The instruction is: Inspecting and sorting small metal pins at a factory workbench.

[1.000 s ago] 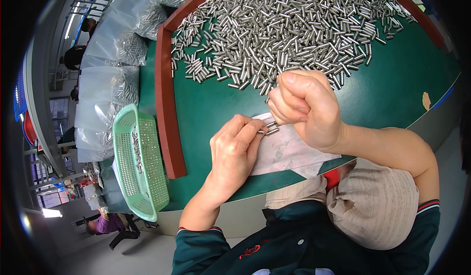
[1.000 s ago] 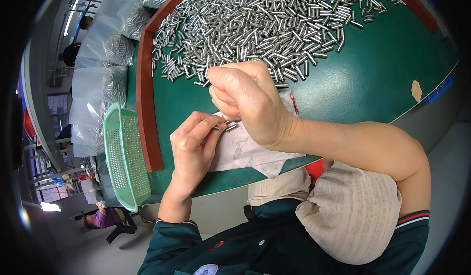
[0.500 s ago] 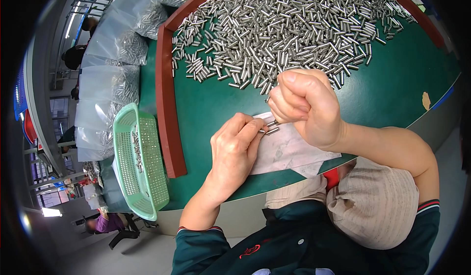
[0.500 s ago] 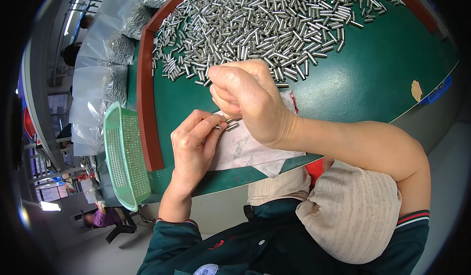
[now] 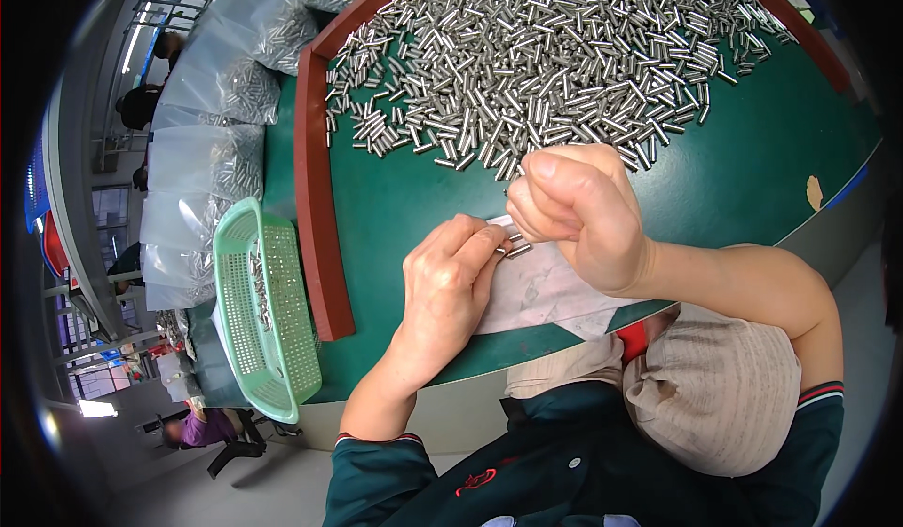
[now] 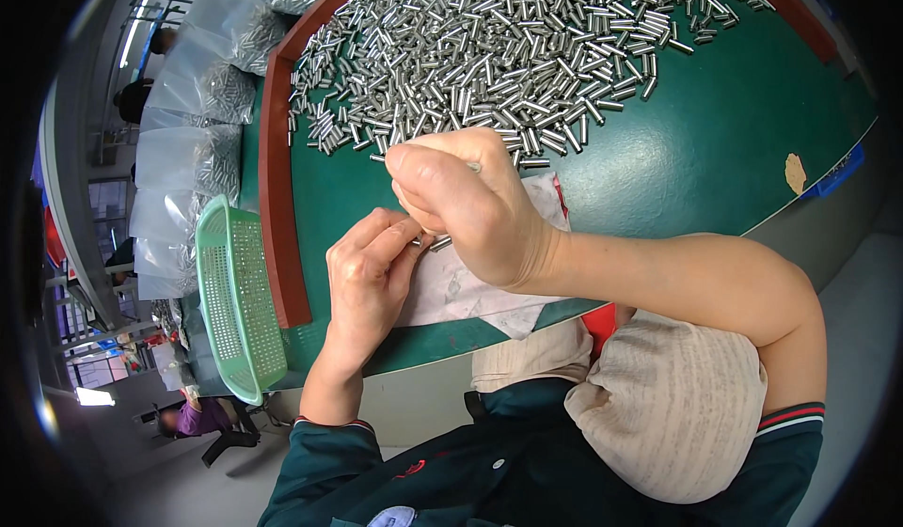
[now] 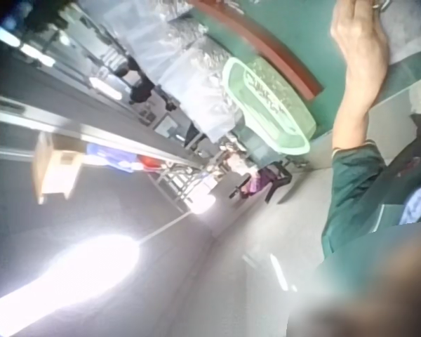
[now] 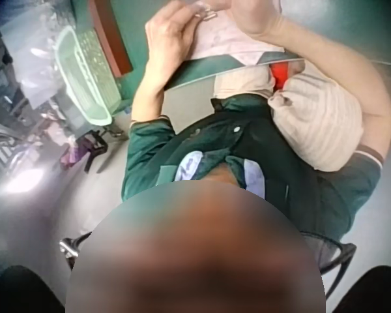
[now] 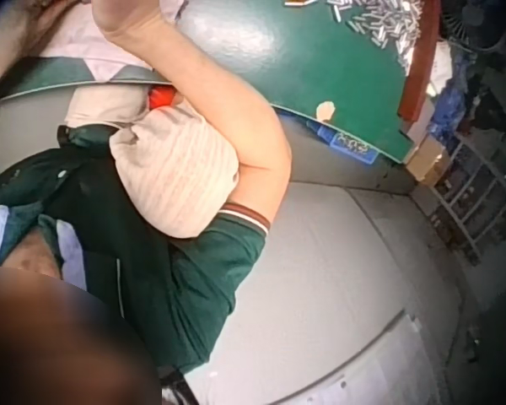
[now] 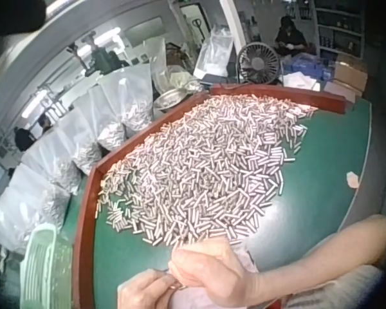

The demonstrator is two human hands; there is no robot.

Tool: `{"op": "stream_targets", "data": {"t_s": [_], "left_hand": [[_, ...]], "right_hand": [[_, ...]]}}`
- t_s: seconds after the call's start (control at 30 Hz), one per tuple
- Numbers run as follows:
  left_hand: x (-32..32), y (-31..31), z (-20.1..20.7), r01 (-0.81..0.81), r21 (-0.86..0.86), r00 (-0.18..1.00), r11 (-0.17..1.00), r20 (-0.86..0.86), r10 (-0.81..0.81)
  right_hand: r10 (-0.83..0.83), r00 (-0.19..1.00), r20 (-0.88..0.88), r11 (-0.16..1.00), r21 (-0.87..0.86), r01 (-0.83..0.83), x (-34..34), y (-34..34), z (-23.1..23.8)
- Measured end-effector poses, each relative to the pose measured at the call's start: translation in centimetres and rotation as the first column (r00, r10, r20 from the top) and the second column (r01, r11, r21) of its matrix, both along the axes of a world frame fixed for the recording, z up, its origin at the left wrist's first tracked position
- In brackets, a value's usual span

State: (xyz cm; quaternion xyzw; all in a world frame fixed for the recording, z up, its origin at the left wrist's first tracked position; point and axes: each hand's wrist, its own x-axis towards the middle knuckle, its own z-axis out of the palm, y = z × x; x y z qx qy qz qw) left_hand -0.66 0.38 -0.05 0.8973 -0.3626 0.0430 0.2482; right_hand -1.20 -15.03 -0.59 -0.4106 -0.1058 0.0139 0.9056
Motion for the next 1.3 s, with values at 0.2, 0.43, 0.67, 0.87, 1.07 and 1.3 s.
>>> {"op": "stream_targets", "data": {"t_s": [0.2, 0.43, 0.67, 0.87, 1.07, 1.3], "left_hand": [[0.2, -0.1, 0.3, 0.029, 0.007, 1.000, 1.000, -0.006, -0.029], [0.0, -0.1, 0.2, 0.027, 0.005, 1.000, 1.000, 0.004, -0.027], [-0.2, 0.0, 0.6, -0.051, -0.040, 0.999, 0.998, -0.009, 0.051], [0.0, 0.2, 0.6, -0.127, -0.028, 0.990, 0.992, -0.062, 0.125], [0.4, -0.3, 0.0, 0.002, -0.065, 0.996, 0.998, -0.086, -0.008], [0.2, -0.1, 0.1, -0.032, -0.045, 0.997, 0.998, -0.078, 0.029]], "right_hand": [[-0.014, 0.999, 0.044, 0.997, -0.080, 0.018, -0.1, 0.1, -0.1], [-0.011, 0.998, 0.060, 0.995, -0.101, 0.017, -0.2, 0.2, -0.3], [-0.051, 0.999, -0.001, 0.998, 0.034, 0.051, 0.3, -0.7, 0.8], [-0.054, 0.998, -0.016, 0.998, 0.022, 0.054, 0.6, -0.5, 0.6], [-0.033, 0.999, -0.024, 0.999, -0.003, 0.033, 0.4, -0.5, 0.5], [-0.003, 0.998, -0.062, 1.000, 0.025, 0.005, 0.5, -0.5, 0.3]]}}
